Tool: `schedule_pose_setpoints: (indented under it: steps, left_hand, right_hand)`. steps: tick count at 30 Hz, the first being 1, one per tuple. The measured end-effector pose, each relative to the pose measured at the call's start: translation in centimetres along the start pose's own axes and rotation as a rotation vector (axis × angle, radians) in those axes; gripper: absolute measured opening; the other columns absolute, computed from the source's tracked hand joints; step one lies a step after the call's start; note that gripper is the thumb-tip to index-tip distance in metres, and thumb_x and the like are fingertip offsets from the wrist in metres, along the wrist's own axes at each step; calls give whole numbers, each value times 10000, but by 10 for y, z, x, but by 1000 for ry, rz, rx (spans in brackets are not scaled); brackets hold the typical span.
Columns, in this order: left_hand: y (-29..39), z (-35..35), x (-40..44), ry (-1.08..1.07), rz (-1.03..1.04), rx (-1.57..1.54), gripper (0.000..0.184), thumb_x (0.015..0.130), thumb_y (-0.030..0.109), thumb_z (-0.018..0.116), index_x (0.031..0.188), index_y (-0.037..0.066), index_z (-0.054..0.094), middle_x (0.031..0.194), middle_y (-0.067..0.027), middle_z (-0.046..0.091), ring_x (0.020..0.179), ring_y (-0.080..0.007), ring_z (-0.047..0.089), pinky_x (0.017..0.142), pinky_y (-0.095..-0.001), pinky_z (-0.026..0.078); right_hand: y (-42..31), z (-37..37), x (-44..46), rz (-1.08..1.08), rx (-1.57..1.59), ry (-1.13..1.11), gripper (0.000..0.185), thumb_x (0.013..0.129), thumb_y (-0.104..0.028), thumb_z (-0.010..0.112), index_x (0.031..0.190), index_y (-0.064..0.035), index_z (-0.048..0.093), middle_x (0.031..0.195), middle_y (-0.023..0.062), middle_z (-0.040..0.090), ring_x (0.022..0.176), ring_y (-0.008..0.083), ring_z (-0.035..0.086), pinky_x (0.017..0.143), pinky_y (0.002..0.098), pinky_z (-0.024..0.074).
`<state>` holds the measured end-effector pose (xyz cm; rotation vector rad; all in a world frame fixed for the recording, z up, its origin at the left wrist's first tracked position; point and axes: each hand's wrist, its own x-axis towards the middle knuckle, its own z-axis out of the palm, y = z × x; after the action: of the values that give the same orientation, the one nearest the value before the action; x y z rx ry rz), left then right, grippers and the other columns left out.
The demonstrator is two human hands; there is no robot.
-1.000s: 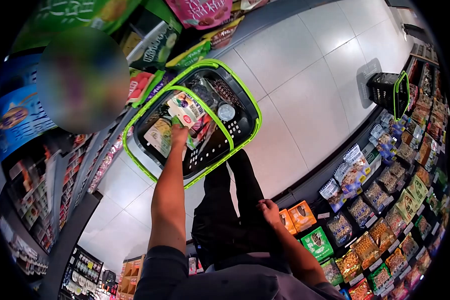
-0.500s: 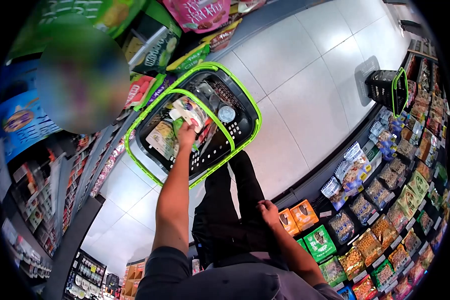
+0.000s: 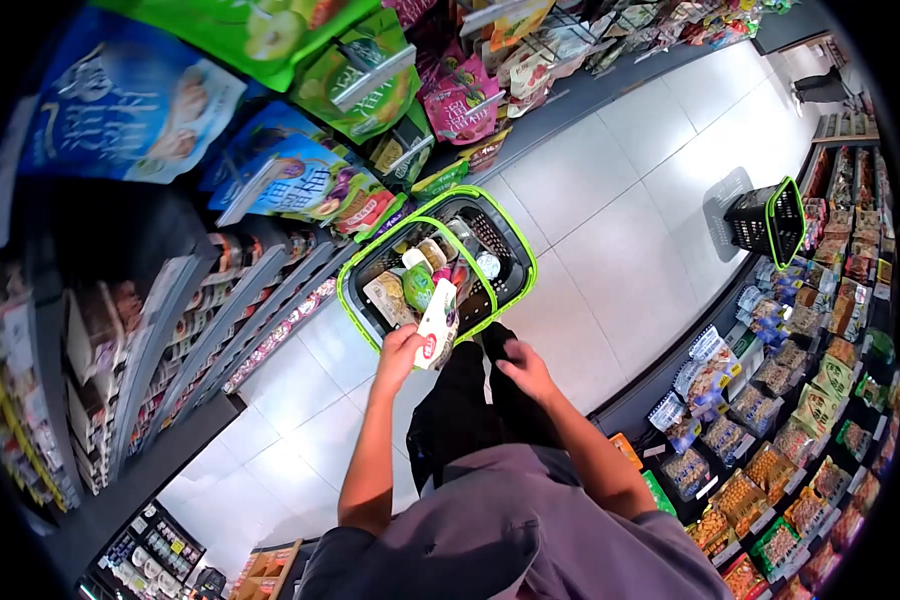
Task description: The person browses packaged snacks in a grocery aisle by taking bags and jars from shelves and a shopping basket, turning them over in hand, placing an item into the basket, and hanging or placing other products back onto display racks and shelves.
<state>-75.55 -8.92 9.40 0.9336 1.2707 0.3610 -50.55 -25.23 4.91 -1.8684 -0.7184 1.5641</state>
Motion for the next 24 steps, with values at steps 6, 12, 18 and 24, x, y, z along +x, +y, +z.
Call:
schedule_pose_setpoints:
  steps: [6,12,18,24]
  left_hand:
    - [128,-27,-78,-65,-205,-427,262,735,27,609,989,-32,638,889,-100,675,772,-170,660,739,-280,538]
    - [145,-45,-65,-303,-115,-657,171,789,69,600,939,-11,617,905,-106,673,802,-197,671,744,-314,554]
    - [153,-10,-101,-308,58,-911,497,987,405,466,1286,9,489,1277,-151,579,1131,-261,586,946,-412,490]
    - [129,41,-149,-316,147,-518,403,861,61,677,1238,3,547,1162,-56,640,1053,-126,595,924,-298,471]
  right_hand:
    - [-149,-5,-26,-442,-53,-244,787,773,-259,790,1398,11,394,1395,152,467,1304,256,432,1108,385,310]
    - [-186,-2,-69,-44,404,-724,460,815,-42,691,1250,10,552,1173,61,643,1061,144,596,989,319,436]
    - [-210,-2,-113,-96,499,-399,412,844,-58,675,1232,13,554,1151,74,643,1055,152,594,944,308,463]
    - [-231,-24,-123,-232,474,-283,443,868,-84,678,1267,13,513,1144,63,622,1044,135,580,933,301,468]
